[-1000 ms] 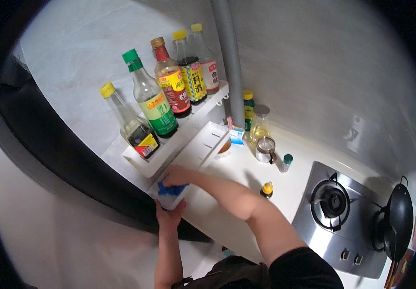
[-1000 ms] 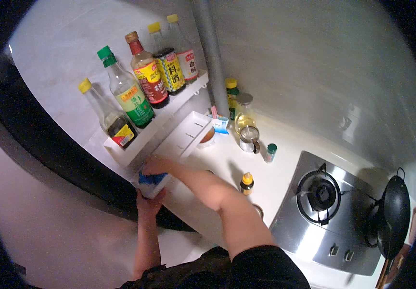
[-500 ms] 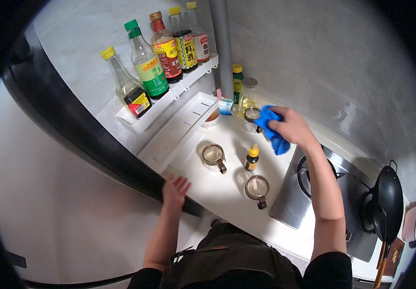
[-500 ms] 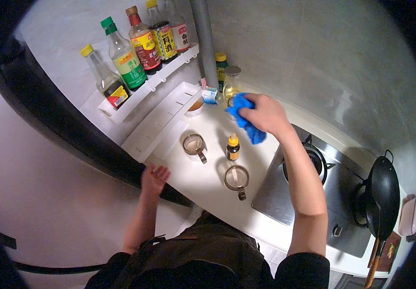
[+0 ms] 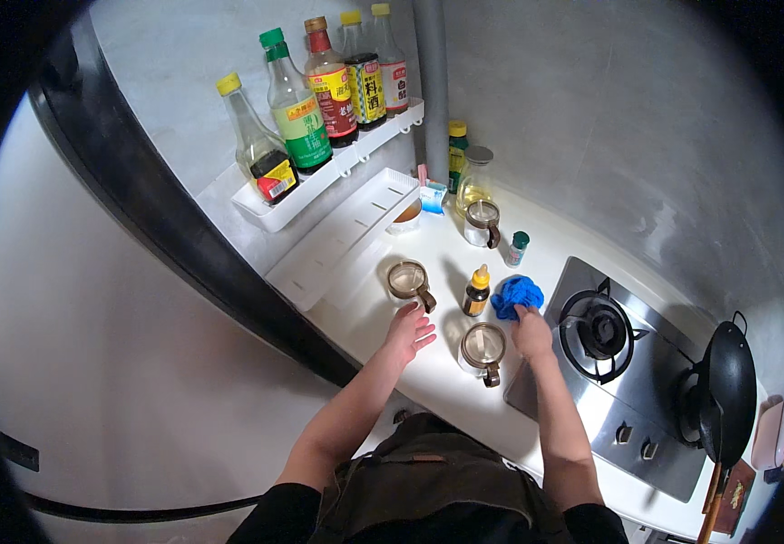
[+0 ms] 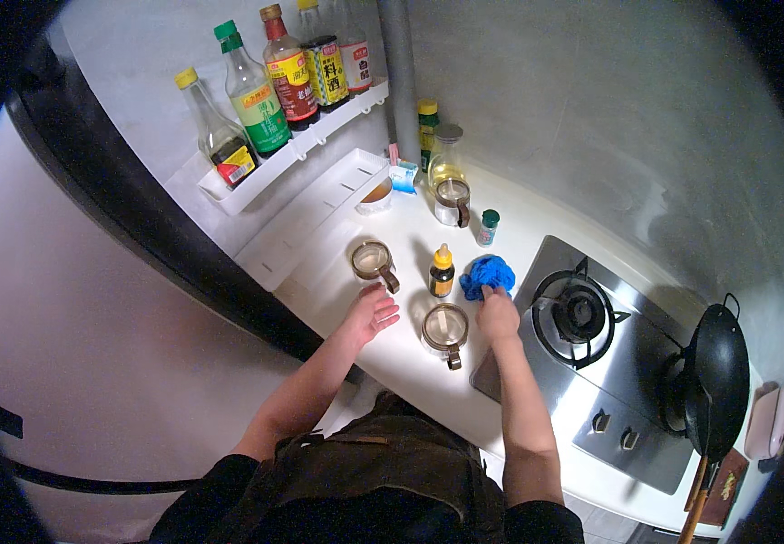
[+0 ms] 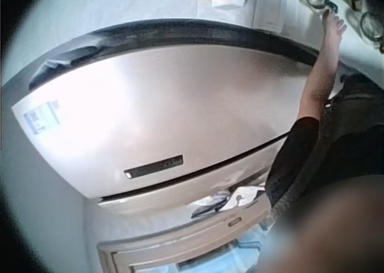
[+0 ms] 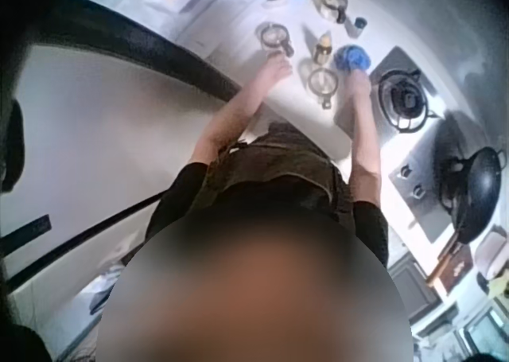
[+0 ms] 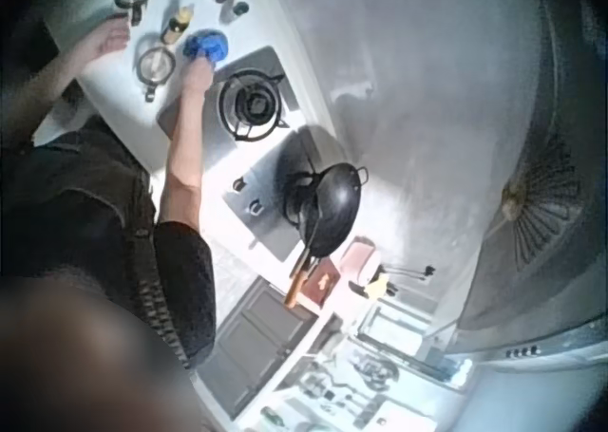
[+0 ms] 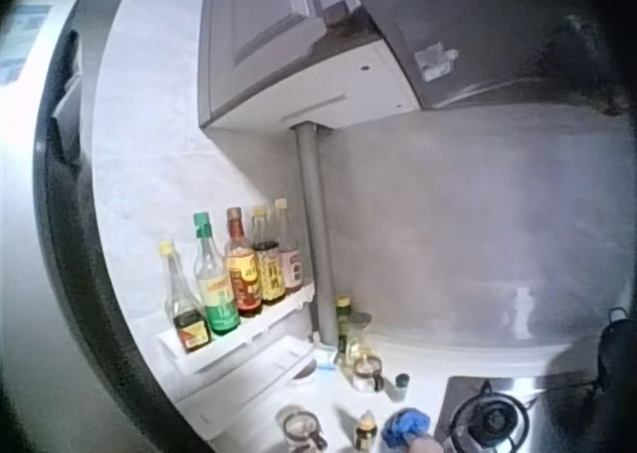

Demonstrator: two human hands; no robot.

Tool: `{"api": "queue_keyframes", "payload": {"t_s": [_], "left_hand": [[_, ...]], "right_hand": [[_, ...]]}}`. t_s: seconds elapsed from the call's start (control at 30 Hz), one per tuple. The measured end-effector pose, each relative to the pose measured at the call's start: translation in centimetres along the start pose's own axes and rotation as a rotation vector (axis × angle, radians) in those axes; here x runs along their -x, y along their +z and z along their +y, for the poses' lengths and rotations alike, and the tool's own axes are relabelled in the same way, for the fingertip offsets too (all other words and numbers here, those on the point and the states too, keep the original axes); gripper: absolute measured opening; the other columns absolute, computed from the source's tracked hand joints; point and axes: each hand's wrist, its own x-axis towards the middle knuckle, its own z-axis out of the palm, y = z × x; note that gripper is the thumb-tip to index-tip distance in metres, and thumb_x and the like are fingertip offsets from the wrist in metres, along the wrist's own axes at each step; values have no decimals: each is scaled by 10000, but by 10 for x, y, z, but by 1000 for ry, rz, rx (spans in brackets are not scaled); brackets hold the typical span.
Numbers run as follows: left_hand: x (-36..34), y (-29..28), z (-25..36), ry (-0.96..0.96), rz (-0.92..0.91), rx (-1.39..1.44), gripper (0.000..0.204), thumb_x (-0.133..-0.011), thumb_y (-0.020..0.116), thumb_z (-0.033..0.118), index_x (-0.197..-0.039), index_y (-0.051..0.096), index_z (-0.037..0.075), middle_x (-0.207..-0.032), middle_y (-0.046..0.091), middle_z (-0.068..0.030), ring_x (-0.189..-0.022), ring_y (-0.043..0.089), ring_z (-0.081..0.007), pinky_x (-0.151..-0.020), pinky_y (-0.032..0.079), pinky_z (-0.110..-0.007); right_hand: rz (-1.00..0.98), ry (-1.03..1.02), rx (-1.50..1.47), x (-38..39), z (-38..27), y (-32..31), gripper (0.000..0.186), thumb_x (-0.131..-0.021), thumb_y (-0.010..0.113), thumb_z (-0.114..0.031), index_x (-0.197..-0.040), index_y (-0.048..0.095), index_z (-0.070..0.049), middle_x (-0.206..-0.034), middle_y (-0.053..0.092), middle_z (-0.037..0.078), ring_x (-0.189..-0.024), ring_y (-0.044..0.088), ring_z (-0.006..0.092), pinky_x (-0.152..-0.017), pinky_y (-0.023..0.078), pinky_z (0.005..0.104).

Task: The person cleans a white plastic spice rack with a blue cloth, then places it on the countertop. They move several glass jars and bottles of condiments onto the rack and wipe the countertop surface.

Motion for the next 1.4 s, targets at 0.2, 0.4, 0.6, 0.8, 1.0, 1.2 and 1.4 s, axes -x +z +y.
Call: {"api": "queue_keyframes", "payload": {"t_s": [0.2,0.4,0.6,0.8,1.0,1.2,1.4], "left_hand": [[-5,13,-9,-26,24,-4,406,-846,566,235,-1202,401,128,-1127,446,-130,-988,517,-272,-807,493,-426],[8,24,-13,33,124,19,337,-832,575,171,-1126,444,72,-1084,450,-124,-963,528,-279,-829,502,-447],[47,22,-25,-94,-14,-73,308,-828,571,145,-1073,451,3,-1022,471,-126,-970,524,-308,-858,489,-458],[82,2,-52,-234,-271,-221,322,-848,522,214,-1114,469,41,-1074,528,-102,-1004,531,-249,-851,467,-410],[101,19,-57,-179,-293,-413,287,-849,588,257,-1078,505,105,-1037,557,-23,-961,535,-149,-814,458,-334],[91,13,-66,-59,-346,-348,239,-876,570,167,-1079,509,56,-993,553,-38,-932,562,-168,-839,473,-312],[78,15,-72,-34,-387,-389,272,-875,572,149,-1095,516,0,-1057,558,-91,-947,575,-188,-870,472,-308]], "right_hand": [[248,-25,-155,26,8,24,321,-764,543,-68,-1081,591,-93,-1095,555,123,-1000,552,290,-812,477,395],[487,-22,-483,60,7,11,190,-762,565,-74,-936,633,-38,-970,582,132,-856,576,305,-738,469,366],[87,-106,-859,133,-9,6,152,-735,498,56,-845,600,30,-830,565,116,-780,558,227,-715,445,286],[62,-240,-1035,158,-42,26,323,-753,486,86,-1057,581,39,-1010,574,143,-891,578,225,-774,469,283],[34,-359,-976,166,-36,34,363,-753,491,75,-1096,579,-1,-1135,548,157,-977,572,270,-796,475,301],[22,-314,-1015,168,-35,31,306,-754,520,39,-1045,599,-11,-1075,584,155,-886,603,269,-741,493,300],[85,-27,-1007,159,-20,39,244,-784,516,51,-1012,595,12,-945,589,94,-829,601,157,-697,488,246]]}}
